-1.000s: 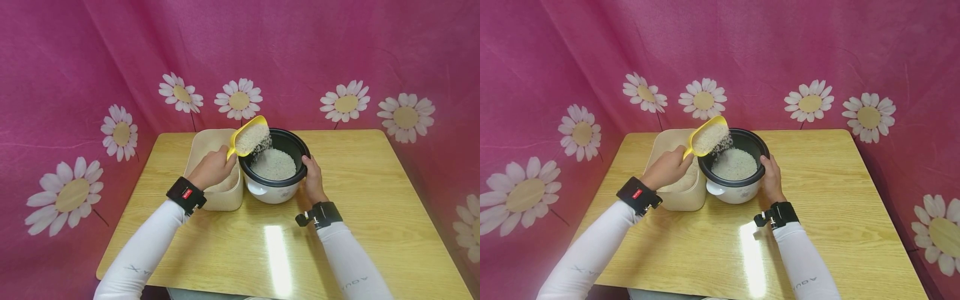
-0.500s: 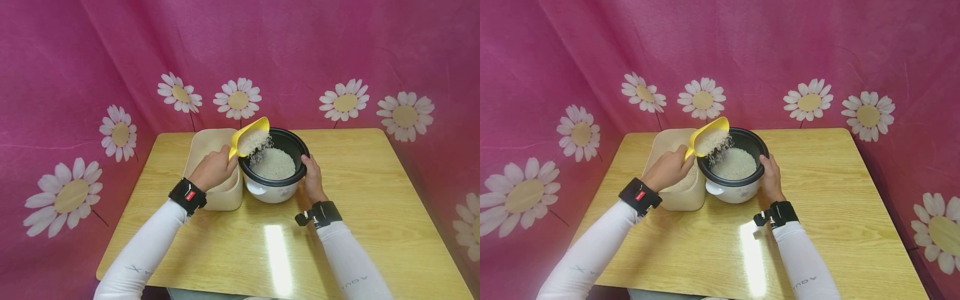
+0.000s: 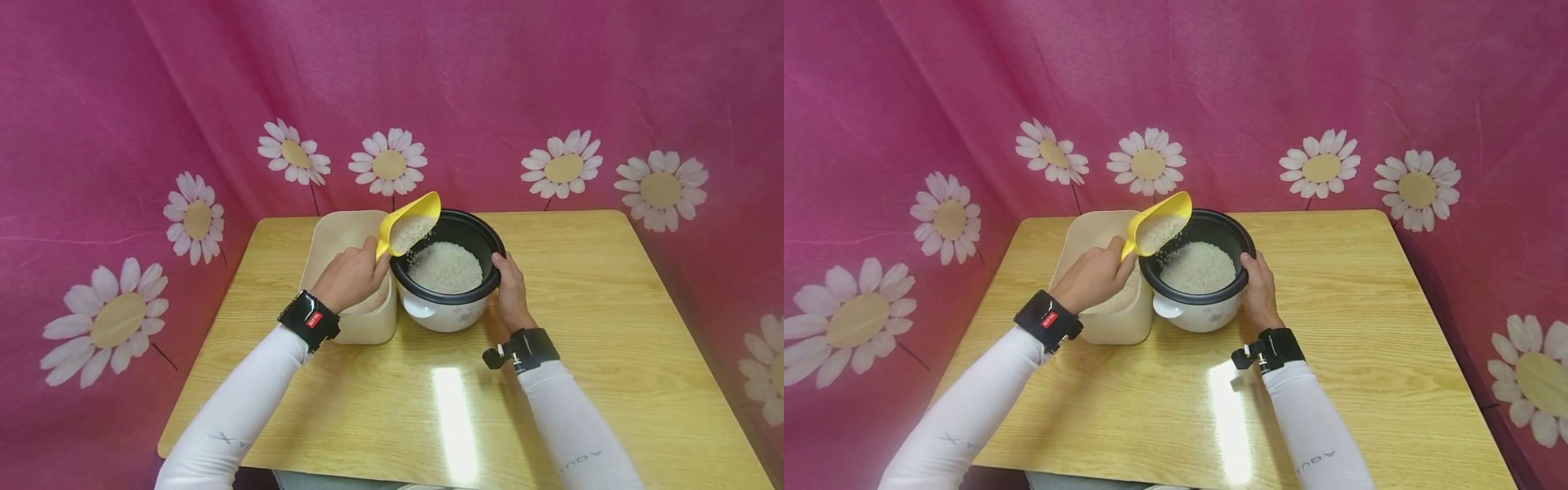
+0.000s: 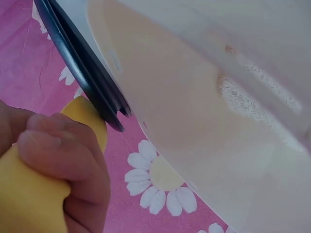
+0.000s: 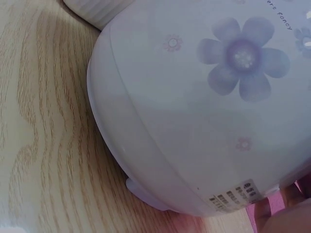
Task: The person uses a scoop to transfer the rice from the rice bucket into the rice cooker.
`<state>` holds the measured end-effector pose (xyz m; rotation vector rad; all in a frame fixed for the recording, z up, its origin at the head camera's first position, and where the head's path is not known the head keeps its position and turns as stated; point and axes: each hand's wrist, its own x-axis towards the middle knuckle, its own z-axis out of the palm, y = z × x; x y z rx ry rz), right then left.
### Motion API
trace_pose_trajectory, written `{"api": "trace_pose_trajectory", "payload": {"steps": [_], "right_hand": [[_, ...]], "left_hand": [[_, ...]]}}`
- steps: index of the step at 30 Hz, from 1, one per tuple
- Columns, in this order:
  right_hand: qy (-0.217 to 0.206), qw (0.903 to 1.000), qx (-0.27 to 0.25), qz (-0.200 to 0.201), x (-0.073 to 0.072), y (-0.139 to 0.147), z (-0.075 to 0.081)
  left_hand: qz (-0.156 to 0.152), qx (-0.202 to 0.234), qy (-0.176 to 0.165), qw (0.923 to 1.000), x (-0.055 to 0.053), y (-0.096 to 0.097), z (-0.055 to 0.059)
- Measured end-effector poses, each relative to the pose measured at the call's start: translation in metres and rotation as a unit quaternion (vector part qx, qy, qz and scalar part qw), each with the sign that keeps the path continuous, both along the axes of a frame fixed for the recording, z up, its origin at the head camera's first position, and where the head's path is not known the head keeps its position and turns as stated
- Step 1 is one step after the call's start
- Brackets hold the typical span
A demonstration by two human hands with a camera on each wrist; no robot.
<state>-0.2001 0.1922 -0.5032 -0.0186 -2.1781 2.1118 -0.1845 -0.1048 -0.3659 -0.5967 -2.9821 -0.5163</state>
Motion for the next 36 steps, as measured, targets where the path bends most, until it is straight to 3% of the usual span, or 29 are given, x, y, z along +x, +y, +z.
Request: {"api": "trace_pose_trajectory", "payload": {"steps": [6,22,32,36], "right_hand": [[-0.015,0.9998,0.011,-0.003,0.0014,0.0015,-0.0005],[-0.028,0.9993,0.024,0.001,0.0000,0.0018,-0.0009],[-0.033,0.9995,0.006,0.000,-0.0010,0.0003,0.0023],[-0.035,0.9993,0.007,-0.003,-0.0004,0.0005,0.0029]], "left_hand": [[-0.004,-0.017,0.002,0.9998,-0.0001,0.0017,-0.0006],[-0.017,-0.044,0.056,0.9973,-0.0010,0.0011,-0.0004],[-0.015,-0.047,0.045,0.9978,-0.0017,0.0036,0.0027],[-0.017,-0.063,0.061,0.9960,-0.0005,0.0053,0.0038]]}}
